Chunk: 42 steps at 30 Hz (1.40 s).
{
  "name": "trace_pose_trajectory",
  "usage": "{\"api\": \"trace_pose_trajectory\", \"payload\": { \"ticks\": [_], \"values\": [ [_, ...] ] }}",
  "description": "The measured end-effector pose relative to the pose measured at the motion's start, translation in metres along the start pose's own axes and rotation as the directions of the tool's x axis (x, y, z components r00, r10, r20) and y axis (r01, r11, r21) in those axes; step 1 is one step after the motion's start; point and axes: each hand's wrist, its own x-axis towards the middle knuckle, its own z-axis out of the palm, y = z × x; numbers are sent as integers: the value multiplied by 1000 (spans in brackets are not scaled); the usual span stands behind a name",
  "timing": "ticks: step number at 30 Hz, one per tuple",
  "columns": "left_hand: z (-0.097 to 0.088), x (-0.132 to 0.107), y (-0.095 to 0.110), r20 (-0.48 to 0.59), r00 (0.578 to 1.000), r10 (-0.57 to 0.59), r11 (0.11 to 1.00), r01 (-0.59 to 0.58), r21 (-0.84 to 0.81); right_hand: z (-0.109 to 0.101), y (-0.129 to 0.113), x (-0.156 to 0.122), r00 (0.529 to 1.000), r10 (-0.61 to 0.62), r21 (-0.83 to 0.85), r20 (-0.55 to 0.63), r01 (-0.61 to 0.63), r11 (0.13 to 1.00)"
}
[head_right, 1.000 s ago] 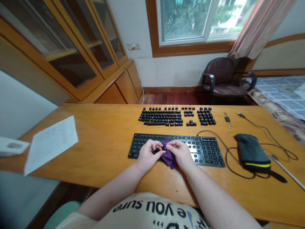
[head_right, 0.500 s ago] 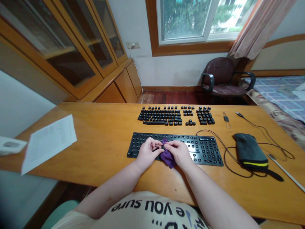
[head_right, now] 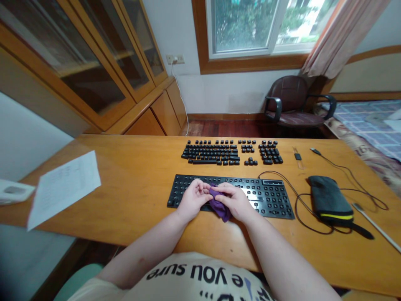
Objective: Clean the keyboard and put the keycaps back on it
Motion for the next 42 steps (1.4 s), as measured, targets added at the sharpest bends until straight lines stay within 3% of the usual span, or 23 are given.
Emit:
{"api": "trace_pose_trajectory", "payload": {
  "ticks": [8,12,17,19,24,29,32,36,39,42],
  "values": [
    [0,1,-4,24,998,52,998,-53,37,9,10,-2,953,167,185,-251,-122,975],
    [1,-1,-3,55,992,114,993,-115,23,12,16,-4,950,204,297,-237,-129,946],
    [0,-4,-3,70,986,151,988,-152,12,8,21,-4,988,82,291,-130,-42,956],
    [-1,-4,-5,94,984,150,988,-151,8,7,21,-4,989,59,268,-136,-21,963],
    [-1,-3,-10,136,969,204,972,-217,87,11,16,-3,956,207,319,-208,-134,938],
    [-4,-1,-14,98,930,353,884,-366,291,16,11,-1,908,287,416,-305,-144,898],
    [-7,-1,-14,99,889,447,768,-438,467,14,13,-2,936,227,336,-268,-129,933],
    [-9,-3,-9,127,866,484,646,-451,616,13,11,-4,976,125,190,-181,-90,978],
    [-9,-5,-8,137,862,488,614,-450,648,14,6,-3,964,184,168,-191,-152,974],
    [-8,-6,-11,109,879,464,657,-424,623,15,4,-2,940,249,181,-235,-210,961]
  ]
}}
